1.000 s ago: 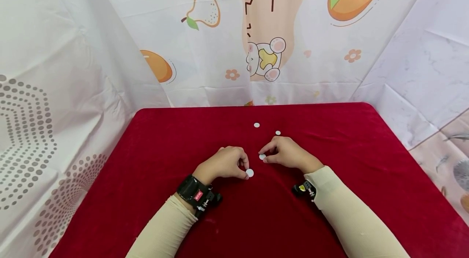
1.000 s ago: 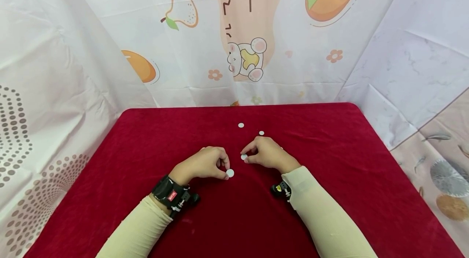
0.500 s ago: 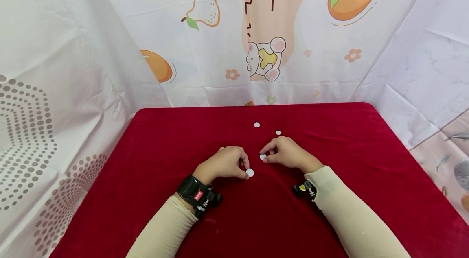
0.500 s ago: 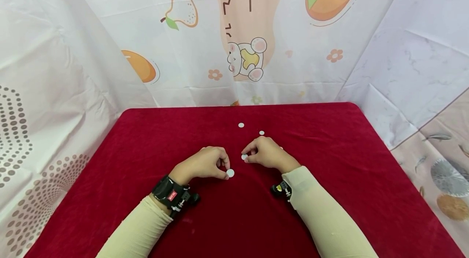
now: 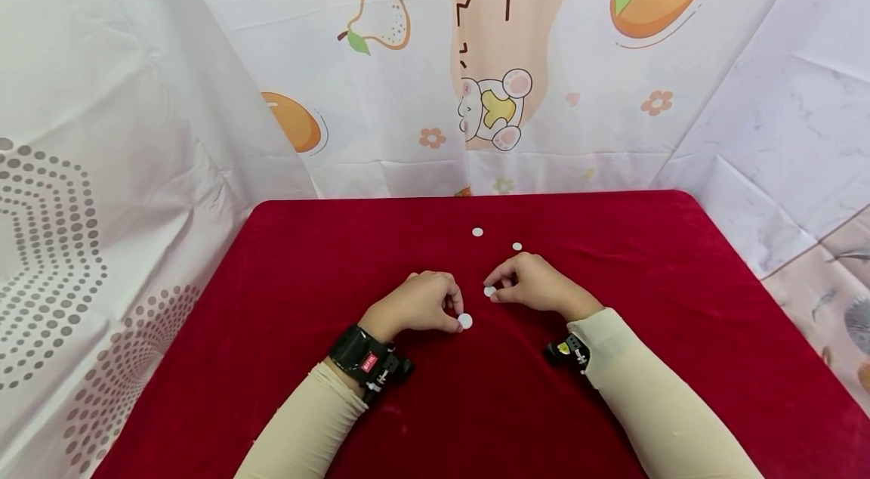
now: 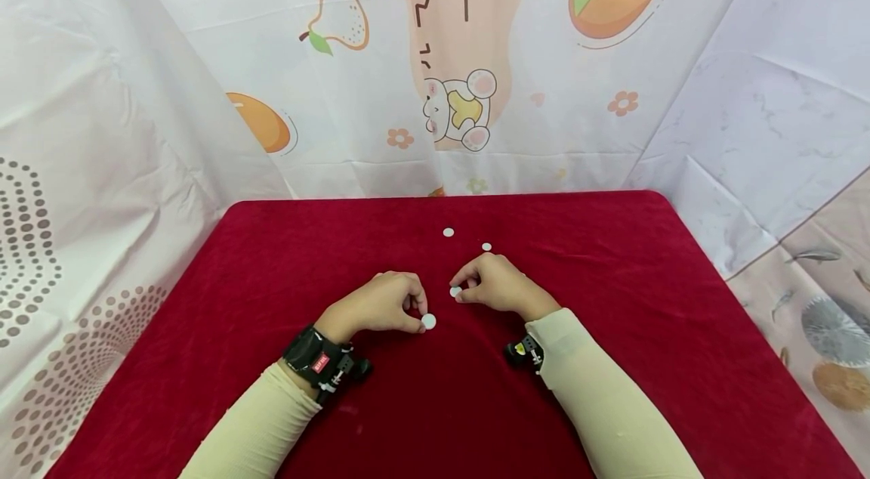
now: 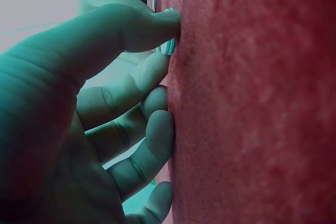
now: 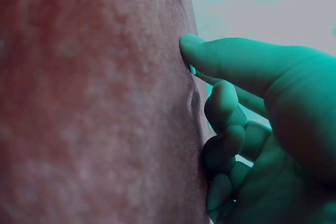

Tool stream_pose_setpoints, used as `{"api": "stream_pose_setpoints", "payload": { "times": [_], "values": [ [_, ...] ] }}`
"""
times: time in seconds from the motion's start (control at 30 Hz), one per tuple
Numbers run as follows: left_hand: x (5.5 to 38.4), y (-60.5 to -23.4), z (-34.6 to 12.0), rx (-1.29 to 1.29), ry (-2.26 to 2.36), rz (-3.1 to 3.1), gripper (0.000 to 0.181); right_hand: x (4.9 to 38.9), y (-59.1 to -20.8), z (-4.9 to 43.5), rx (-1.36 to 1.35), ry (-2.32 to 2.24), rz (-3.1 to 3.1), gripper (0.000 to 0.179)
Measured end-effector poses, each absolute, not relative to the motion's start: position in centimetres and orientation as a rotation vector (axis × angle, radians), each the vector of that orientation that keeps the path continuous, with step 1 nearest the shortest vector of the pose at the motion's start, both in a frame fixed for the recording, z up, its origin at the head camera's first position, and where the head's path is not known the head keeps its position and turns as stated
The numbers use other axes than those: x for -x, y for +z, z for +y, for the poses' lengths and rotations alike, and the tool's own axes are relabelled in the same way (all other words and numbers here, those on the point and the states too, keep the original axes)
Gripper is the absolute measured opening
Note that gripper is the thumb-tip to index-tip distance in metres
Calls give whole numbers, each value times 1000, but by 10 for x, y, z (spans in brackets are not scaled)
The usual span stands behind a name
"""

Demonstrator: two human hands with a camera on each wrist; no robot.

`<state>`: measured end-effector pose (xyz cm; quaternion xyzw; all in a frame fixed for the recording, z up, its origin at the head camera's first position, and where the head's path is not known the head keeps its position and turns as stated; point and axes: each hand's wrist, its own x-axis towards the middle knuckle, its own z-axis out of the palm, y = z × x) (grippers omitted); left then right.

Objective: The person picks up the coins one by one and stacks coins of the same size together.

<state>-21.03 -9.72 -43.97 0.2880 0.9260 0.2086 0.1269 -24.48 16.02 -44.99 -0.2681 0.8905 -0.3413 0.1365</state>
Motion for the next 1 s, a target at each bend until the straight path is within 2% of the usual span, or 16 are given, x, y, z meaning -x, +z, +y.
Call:
{"api": "stream_pose_setpoints", "payload": {
  "times": [1.0],
  "values": [
    [206,-440,-93,-922,576,2711,13,244,-450,161,755,-988,2565,16]
  ]
}}
